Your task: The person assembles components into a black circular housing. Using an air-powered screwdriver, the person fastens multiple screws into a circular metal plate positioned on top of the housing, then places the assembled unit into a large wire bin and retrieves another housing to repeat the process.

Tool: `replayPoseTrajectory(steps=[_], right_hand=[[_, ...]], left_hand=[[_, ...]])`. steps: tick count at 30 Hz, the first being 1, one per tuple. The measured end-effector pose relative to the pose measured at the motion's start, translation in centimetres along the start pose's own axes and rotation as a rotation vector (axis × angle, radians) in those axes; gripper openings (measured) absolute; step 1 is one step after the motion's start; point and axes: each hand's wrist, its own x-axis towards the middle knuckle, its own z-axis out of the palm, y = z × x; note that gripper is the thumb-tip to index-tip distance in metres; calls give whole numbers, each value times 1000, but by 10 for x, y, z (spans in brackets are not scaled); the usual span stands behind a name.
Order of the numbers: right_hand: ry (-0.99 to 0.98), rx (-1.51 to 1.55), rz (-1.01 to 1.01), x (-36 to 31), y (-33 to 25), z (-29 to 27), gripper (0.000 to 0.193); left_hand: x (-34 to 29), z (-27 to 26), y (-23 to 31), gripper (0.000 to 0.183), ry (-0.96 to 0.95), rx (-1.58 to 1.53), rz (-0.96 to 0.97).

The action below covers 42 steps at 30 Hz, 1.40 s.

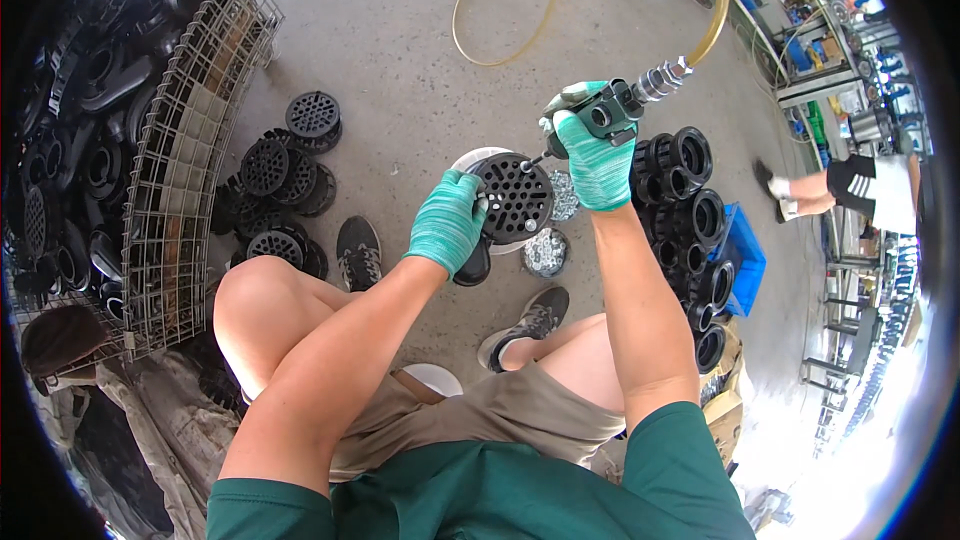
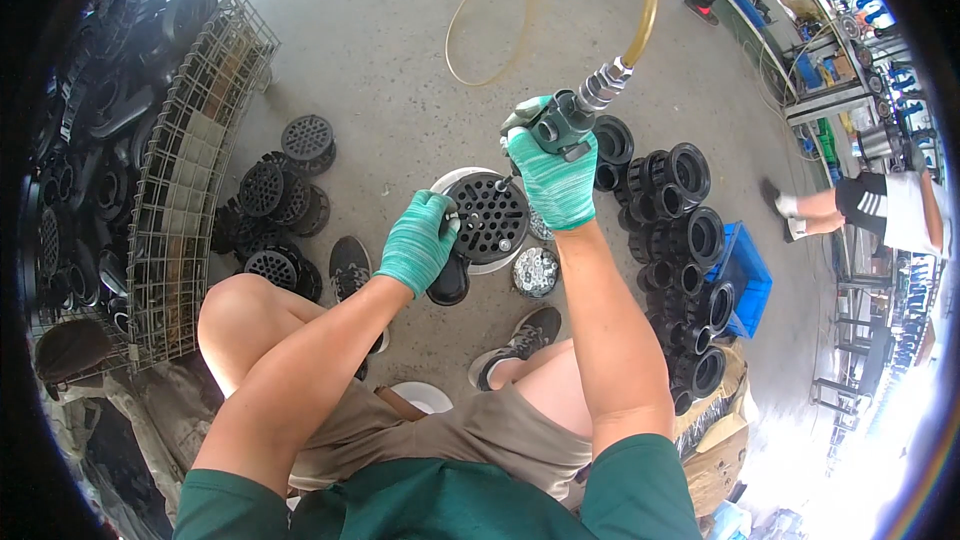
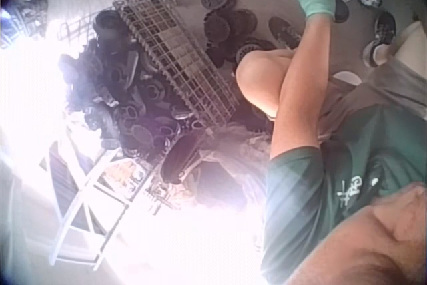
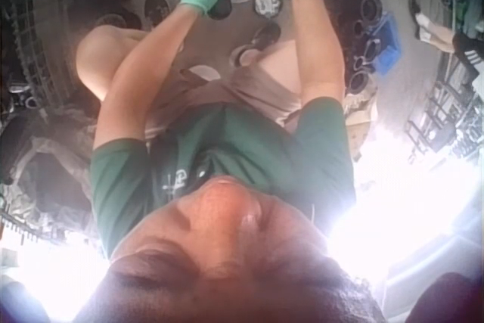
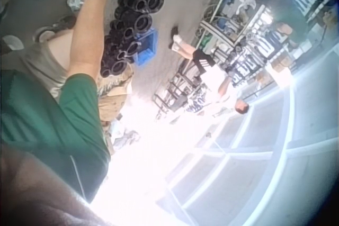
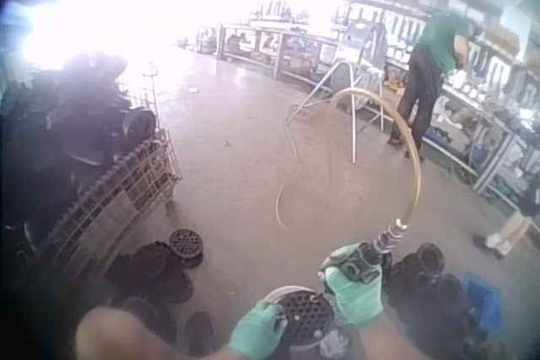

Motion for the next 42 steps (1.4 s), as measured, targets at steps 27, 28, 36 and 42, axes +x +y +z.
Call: replayPoseTrajectory(steps=[27,28,36,42], right_hand=[[29,136,64,-53,-57,-7,30],[46,79,91,-61,-57,-8,32],[35,33,73,-83,-34,0,34],[6,42,106,-84,-35,-2,32]], left_hand=[[-1,1,-4,26,-17,0,11],[-1,0,-2,26,-22,-8,9],[0,5,-3,27,-4,4,29],[-1,4,-4,27,-8,-22,45]])
